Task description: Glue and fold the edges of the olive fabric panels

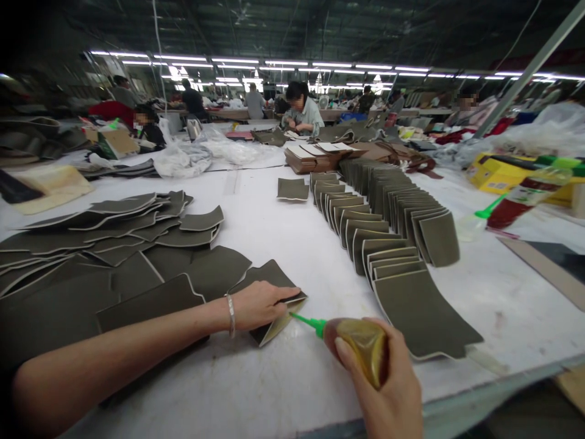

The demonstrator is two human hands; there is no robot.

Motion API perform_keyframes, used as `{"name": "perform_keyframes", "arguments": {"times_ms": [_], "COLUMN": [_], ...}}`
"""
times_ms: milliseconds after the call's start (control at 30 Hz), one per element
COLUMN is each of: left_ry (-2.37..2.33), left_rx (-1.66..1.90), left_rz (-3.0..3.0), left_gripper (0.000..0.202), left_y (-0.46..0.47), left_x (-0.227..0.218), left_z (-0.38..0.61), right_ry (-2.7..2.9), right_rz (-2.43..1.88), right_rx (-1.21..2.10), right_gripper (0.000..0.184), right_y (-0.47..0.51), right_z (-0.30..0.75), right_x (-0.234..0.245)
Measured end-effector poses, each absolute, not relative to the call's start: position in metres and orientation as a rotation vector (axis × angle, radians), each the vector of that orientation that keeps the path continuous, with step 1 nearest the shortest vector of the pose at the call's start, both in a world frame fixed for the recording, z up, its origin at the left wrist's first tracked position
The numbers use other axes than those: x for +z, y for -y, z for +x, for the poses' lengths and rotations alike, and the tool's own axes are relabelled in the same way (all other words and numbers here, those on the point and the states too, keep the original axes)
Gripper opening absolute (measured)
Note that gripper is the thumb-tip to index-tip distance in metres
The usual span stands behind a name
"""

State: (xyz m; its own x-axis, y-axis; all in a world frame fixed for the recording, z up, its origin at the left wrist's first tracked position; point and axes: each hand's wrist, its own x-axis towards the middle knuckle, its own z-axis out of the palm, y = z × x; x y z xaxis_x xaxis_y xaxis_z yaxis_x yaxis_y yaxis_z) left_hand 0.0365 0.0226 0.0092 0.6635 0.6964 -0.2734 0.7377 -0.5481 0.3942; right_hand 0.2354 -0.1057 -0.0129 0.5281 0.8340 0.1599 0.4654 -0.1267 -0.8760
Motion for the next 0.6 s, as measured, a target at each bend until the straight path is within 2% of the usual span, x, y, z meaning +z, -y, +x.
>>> {"name": "perform_keyframes", "arguments": {"times_ms": [100,200,367,600], "left_ry": [-1.118,-1.122,-1.133,-1.179], "left_rx": [-0.115,-0.123,-0.117,-0.093], "left_rz": [2.391,2.368,2.342,2.269], "left_gripper": [0.055,0.056,0.056,0.055], "left_y": [-0.023,-0.022,-0.020,-0.016], "left_x": [0.010,0.012,0.015,0.019], "left_z": [0.036,0.035,0.035,0.036], "right_ry": [1.081,1.017,0.994,1.004], "right_rz": [-1.701,-1.615,-1.688,-1.638], "right_rx": [0.670,0.835,0.674,0.800], "right_gripper": [0.048,0.047,0.050,0.049], "right_y": [0.116,0.120,0.120,0.127], "right_z": [0.221,0.217,0.217,0.212], "right_x": [-0.016,-0.019,-0.017,-0.022]}}
